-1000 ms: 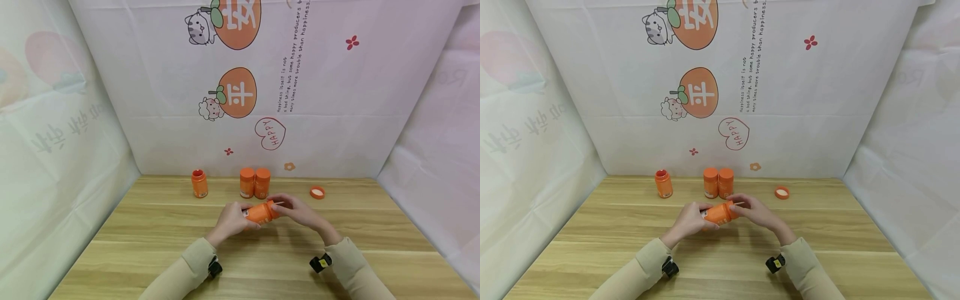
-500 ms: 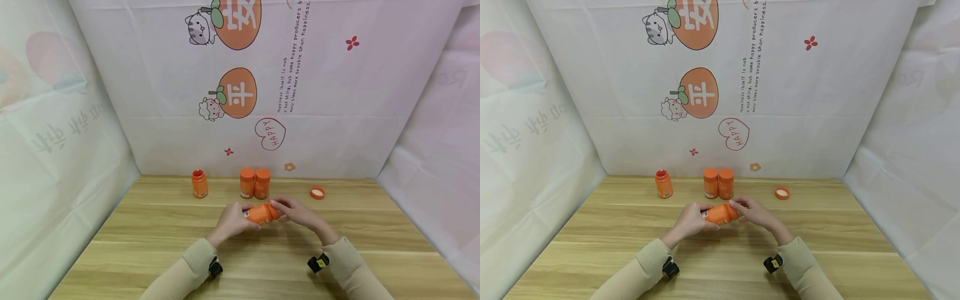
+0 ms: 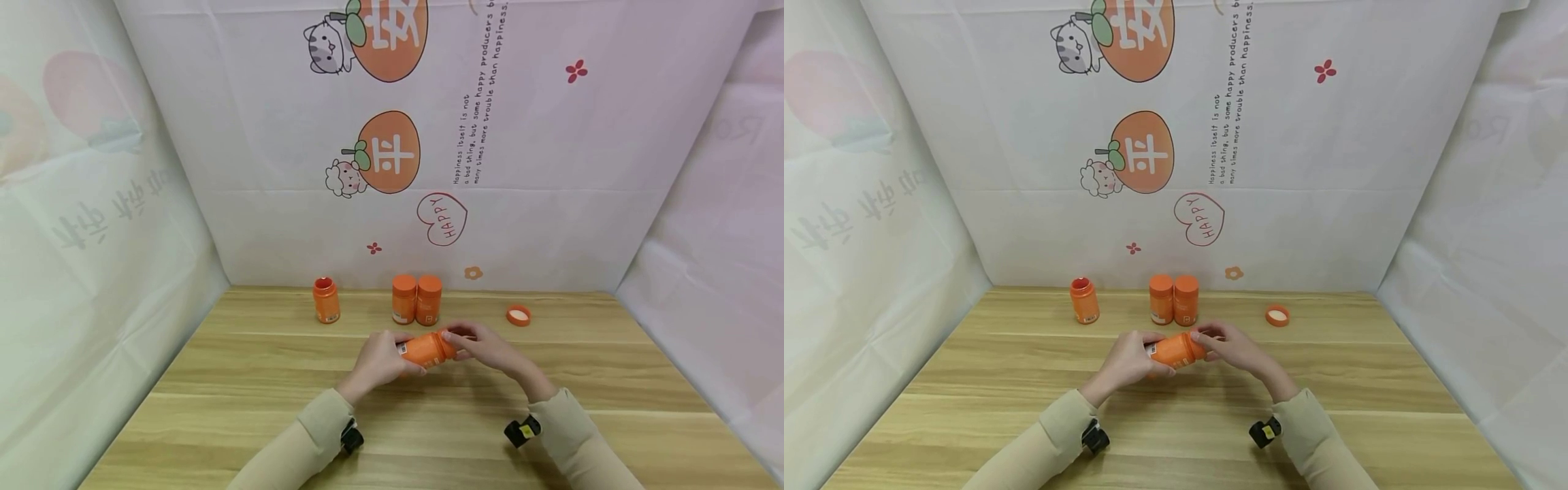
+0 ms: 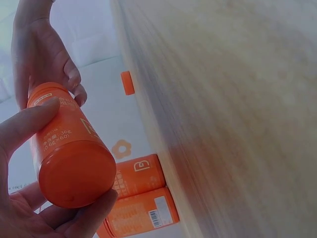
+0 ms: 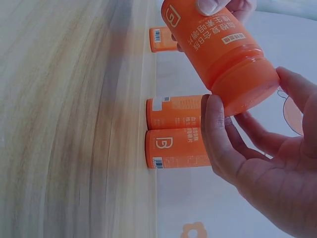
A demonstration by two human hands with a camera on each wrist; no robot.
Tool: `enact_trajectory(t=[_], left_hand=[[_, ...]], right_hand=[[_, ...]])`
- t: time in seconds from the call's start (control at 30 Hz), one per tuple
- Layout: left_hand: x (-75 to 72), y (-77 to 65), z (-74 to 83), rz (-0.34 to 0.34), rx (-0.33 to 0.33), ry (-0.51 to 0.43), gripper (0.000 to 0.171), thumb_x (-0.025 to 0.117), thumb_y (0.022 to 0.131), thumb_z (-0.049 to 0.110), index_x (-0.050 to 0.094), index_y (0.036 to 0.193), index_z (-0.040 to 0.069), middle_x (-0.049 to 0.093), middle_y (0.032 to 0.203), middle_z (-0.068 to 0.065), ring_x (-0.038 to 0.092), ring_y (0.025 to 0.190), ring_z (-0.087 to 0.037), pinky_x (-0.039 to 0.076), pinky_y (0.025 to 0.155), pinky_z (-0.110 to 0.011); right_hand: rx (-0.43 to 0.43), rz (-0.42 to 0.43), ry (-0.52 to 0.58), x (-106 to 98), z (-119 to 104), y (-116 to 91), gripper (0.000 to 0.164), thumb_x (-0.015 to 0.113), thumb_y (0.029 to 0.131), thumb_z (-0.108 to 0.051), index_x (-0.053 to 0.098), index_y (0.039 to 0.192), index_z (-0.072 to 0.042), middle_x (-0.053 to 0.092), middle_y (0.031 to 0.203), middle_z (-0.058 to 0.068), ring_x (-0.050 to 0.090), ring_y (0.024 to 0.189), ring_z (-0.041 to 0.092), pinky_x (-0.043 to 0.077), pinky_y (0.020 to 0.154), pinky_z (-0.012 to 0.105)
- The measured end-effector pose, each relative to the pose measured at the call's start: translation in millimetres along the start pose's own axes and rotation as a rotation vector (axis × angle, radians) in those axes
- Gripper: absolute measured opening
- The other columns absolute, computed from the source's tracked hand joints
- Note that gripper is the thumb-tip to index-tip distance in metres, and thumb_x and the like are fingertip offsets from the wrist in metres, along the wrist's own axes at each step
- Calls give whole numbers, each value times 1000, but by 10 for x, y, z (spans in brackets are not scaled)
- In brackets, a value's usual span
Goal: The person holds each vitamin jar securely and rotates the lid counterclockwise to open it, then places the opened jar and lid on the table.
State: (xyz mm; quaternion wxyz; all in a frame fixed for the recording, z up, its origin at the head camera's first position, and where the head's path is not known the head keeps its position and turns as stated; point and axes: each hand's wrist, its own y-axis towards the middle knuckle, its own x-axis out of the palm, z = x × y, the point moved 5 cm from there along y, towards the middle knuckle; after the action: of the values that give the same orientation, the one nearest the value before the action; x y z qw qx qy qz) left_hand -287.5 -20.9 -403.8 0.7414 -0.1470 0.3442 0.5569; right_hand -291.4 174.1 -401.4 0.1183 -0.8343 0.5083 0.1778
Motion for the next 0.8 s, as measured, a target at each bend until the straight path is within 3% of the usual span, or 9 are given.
enact_trajectory(t=[0.2, 0.5, 0.8], left_hand=[[-2, -4, 6, -4, -9, -3, 52, 89, 57, 30, 73, 104, 15, 69, 88, 4, 57, 74, -11, 47, 68, -29], [4, 14, -1, -5, -10, 10, 52, 89, 57, 30, 73, 105, 17, 69, 88, 5, 57, 74, -10, 46, 68, -29], [9, 10, -3, -10, -9, 0, 51, 89, 57, 29, 73, 104, 17, 68, 88, 5, 57, 74, -11, 46, 69, -29]], right_hand=[[-39, -4, -29, -22, -8, -13, 46, 57, 95, -31, 51, 130, -1, 57, 125, 19, 60, 107, 26, 51, 87, 50], [-114, -24, -45, -53, -58, -47, 46, 60, 93, -26, 51, 131, -2, 58, 126, 16, 54, 116, 36, 52, 86, 32], [-147, -47, -12, -54, -74, -56, 46, 64, 90, -21, 51, 131, -3, 56, 129, 16, 50, 120, 40, 51, 87, 29]])
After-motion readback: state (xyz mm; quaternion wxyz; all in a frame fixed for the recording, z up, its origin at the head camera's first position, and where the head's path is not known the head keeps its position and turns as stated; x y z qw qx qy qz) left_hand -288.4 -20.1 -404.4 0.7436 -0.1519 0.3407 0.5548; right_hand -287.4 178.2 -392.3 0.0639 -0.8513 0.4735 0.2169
